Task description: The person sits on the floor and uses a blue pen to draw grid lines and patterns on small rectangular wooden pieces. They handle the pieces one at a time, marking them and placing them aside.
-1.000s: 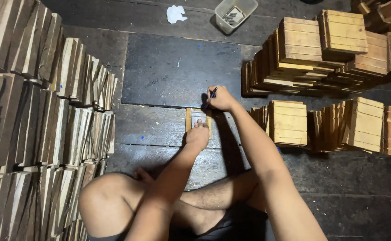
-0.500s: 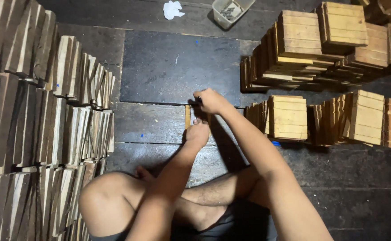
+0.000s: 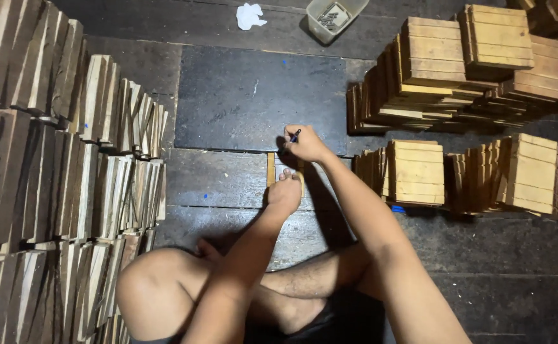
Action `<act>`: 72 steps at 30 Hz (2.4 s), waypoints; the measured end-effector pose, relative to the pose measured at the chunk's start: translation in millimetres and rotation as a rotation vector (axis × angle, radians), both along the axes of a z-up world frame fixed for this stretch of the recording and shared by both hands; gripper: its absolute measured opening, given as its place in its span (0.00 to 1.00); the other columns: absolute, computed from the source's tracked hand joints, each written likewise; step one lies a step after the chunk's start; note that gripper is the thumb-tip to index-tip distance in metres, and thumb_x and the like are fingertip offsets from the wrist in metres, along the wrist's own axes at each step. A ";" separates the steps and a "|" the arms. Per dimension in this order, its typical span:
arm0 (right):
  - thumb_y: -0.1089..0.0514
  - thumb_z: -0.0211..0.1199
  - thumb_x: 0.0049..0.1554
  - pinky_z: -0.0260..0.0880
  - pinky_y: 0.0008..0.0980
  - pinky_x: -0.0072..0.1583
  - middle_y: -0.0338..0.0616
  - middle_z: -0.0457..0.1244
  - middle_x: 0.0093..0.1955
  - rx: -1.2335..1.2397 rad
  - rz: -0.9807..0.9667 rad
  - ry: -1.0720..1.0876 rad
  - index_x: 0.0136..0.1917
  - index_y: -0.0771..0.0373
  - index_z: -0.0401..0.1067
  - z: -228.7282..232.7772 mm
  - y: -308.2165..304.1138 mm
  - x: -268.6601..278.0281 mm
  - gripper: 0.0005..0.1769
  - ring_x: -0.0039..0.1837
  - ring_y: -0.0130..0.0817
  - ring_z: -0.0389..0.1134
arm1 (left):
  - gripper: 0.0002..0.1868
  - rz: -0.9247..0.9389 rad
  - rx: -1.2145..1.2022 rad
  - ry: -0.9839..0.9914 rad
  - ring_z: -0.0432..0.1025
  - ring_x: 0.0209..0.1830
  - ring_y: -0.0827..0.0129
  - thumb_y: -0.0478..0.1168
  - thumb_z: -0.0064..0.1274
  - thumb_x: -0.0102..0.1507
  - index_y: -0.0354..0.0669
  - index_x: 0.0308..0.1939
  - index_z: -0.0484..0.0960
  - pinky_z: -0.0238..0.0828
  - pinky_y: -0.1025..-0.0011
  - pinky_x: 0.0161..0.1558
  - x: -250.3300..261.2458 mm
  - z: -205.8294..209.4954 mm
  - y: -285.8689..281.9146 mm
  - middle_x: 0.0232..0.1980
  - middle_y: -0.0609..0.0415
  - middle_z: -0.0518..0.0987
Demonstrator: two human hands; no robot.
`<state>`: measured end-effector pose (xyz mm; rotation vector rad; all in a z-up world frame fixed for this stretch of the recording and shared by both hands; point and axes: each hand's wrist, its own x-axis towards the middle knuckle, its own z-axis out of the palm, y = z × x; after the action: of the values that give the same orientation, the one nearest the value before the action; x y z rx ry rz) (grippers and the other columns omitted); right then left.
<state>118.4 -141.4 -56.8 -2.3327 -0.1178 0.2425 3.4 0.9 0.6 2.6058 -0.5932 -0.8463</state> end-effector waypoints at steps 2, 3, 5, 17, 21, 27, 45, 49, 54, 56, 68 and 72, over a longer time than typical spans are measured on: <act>0.57 0.70 0.48 0.71 0.41 0.48 0.42 0.68 0.34 0.023 -0.049 -0.008 0.38 0.52 0.71 4.3 1.4 -3.7 0.08 0.43 0.45 0.73 | 0.27 -0.008 0.025 0.006 0.67 0.70 0.36 0.29 0.42 0.65 0.24 0.69 0.67 0.71 0.36 0.58 1.3 -2.6 -0.1 0.74 0.27 0.66; 0.56 0.70 0.49 0.71 0.39 0.47 0.40 0.68 0.34 0.042 -0.107 -0.015 0.38 0.50 0.71 6.1 0.5 -7.1 0.08 0.43 0.42 0.73 | 0.28 -0.023 0.047 0.013 0.67 0.71 0.37 0.29 0.42 0.64 0.27 0.70 0.67 0.71 0.37 0.59 0.9 -4.2 -1.2 0.75 0.28 0.65; 0.58 0.70 0.49 0.67 0.33 0.43 0.37 0.65 0.32 0.122 -0.193 -0.042 0.38 0.50 0.71 -0.6 4.7 -23.1 0.08 0.38 0.34 0.68 | 0.28 -0.026 0.047 0.014 0.67 0.71 0.36 0.29 0.43 0.65 0.24 0.70 0.66 0.70 0.37 0.59 -1.5 -3.5 0.5 0.75 0.27 0.65; 0.69 0.69 0.54 0.74 0.33 0.45 0.56 0.70 0.42 0.714 -0.567 -0.215 0.40 0.67 0.69 2.3 29.1 -89.6 0.09 0.40 0.38 0.74 | 0.25 -0.024 0.032 -0.009 0.70 0.66 0.34 0.32 0.46 0.64 0.21 0.65 0.70 0.72 0.37 0.56 3.4 -20.0 -3.2 0.72 0.24 0.67; 0.65 0.70 0.51 0.69 0.30 0.44 0.46 0.70 0.38 0.565 -0.445 -0.090 0.36 0.62 0.69 5.4 5.4 -62.2 0.09 0.40 0.31 0.70 | 0.26 -0.018 0.029 -0.020 0.66 0.71 0.33 0.30 0.43 0.66 0.20 0.68 0.67 0.70 0.36 0.58 3.0 -12.0 -3.9 0.73 0.23 0.65; 0.56 0.73 0.49 0.63 0.28 0.40 0.36 0.63 0.30 0.267 -0.246 0.069 0.36 0.54 0.71 -11.4 -17.5 -15.5 0.10 0.35 0.29 0.64 | 0.26 -0.020 0.091 0.003 0.63 0.75 0.39 0.29 0.38 0.68 0.26 0.71 0.66 0.69 0.39 0.62 -2.9 14.2 -4.4 0.76 0.27 0.63; 0.63 0.62 0.43 0.75 0.47 0.57 0.56 0.72 0.46 -0.288 0.261 0.212 0.45 0.60 0.80 60.6 12.6 36.1 0.15 0.55 0.57 0.74 | 0.24 -0.030 0.027 -0.025 0.67 0.69 0.33 0.29 0.39 0.67 0.21 0.66 0.69 0.71 0.36 0.55 2.9 -7.7 -5.3 0.71 0.21 0.66; 0.67 0.65 0.48 0.76 0.49 0.59 0.60 0.72 0.52 -0.432 0.400 0.240 0.56 0.62 0.80 104.5 51.5 7.6 0.21 0.58 0.58 0.74 | 0.20 0.008 0.022 -0.026 0.76 0.57 0.33 0.29 0.41 0.65 0.21 0.57 0.78 0.74 0.39 0.51 3.1 -35.0 -9.2 0.64 0.15 0.70; 0.66 0.64 0.46 0.77 0.49 0.56 0.61 0.71 0.50 -0.567 0.475 0.140 0.55 0.63 0.80 88.2 63.7 0.8 0.22 0.55 0.59 0.75 | 0.19 -0.011 0.113 -0.005 0.77 0.57 0.38 0.30 0.42 0.64 0.31 0.54 0.84 0.77 0.45 0.51 2.9 -75.8 -13.7 0.65 0.17 0.70; 0.65 0.64 0.46 0.77 0.50 0.57 0.61 0.71 0.51 -0.552 0.465 0.166 0.55 0.64 0.80 102.6 61.9 0.7 0.21 0.56 0.59 0.74 | 0.20 -0.027 0.123 0.004 0.73 0.63 0.38 0.31 0.42 0.65 0.29 0.58 0.81 0.75 0.43 0.55 4.3 -27.5 -9.4 0.69 0.20 0.68; 0.59 0.62 0.47 0.73 0.49 0.57 0.54 0.72 0.43 -0.217 0.315 0.211 0.44 0.57 0.80 51.0 18.9 24.6 0.11 0.54 0.58 0.74 | 0.25 -0.015 0.012 -0.020 0.61 0.74 0.33 0.29 0.35 0.68 0.20 0.69 0.65 0.68 0.33 0.59 3.1 -37.3 -5.1 0.75 0.22 0.61; 0.59 0.62 0.47 0.71 0.48 0.55 0.53 0.71 0.39 -0.122 0.260 0.186 0.40 0.59 0.76 62.2 11.8 20.0 0.06 0.51 0.56 0.73 | 0.24 -0.028 0.015 -0.033 0.62 0.74 0.32 0.29 0.34 0.68 0.19 0.68 0.66 0.68 0.34 0.58 1.9 -37.4 -5.5 0.74 0.21 0.62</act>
<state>138.4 -129.6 5.4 -2.3990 -0.3233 0.6088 5.3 -4.6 -36.8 2.6351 -0.6365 -0.8211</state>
